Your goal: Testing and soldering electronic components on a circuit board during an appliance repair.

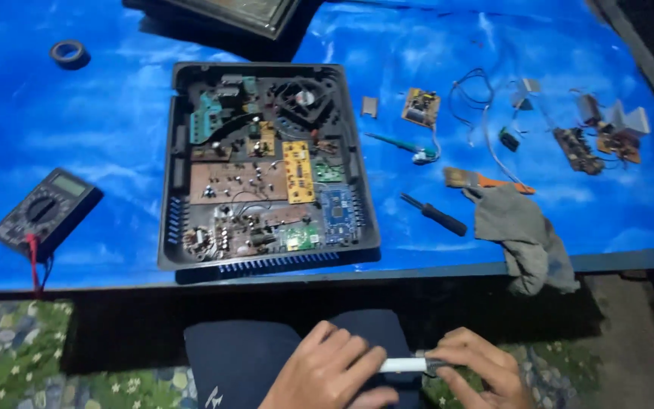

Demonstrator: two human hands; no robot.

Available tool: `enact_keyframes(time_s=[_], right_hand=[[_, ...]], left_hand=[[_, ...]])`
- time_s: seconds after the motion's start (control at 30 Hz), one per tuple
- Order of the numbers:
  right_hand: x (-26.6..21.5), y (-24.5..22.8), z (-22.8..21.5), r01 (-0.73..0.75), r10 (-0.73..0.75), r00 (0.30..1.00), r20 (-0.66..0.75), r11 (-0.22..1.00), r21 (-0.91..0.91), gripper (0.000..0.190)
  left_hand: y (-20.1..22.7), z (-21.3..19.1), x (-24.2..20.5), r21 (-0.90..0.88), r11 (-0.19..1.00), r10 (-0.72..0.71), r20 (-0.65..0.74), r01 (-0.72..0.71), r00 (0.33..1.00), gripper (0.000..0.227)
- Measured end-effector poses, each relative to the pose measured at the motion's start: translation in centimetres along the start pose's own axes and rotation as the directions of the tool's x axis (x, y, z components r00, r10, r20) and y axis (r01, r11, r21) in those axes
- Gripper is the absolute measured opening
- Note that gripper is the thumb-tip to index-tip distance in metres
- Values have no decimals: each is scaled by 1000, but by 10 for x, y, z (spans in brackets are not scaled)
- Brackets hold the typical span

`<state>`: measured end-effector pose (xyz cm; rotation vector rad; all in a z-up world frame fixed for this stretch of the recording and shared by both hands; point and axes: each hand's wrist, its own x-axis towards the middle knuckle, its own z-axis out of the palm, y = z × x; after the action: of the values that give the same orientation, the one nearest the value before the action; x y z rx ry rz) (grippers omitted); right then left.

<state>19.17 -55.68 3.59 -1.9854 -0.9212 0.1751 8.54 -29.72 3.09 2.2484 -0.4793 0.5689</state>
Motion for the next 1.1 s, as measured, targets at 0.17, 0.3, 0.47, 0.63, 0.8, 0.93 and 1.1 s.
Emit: enact_keyframes(time_s=[0.17, 0.3, 0.47, 0.63, 0.8, 0.93, 1.1], right_hand=[[10, 10, 13, 143, -151, 987, 54, 982, 127, 22], [14, 25, 8, 141, -157, 987, 35, 949, 281, 38], [6, 72, 9, 175, -58, 979, -196, 734, 656, 39], [20, 41, 16, -207, 237, 826, -511, 971, 116, 17], [21, 69, 1, -404, 536, 726, -432, 840, 364, 8], [-8, 140, 82, -283, 908, 416, 54, 73, 956, 10], [10, 46, 154, -349, 870, 480, 111, 73, 934, 17]], left_hand=[[-24, 18, -38, 67, 987, -151, 118, 143, 981, 44], [-29, 29, -51, 35, 982, -189, 100, 187, 977, 41], [-24, 24, -47, -34, 980, -197, -70, 195, 978, 46], [-24, 21, -44, -34, 972, -235, -197, 233, 952, 46], [-31, 19, -38, 34, 947, -290, -329, 319, 899, 42], [-25, 14, -20, -22, 922, -351, -473, 387, 808, 41], [-11, 19, -10, 84, 960, -192, -498, 268, 846, 31]])
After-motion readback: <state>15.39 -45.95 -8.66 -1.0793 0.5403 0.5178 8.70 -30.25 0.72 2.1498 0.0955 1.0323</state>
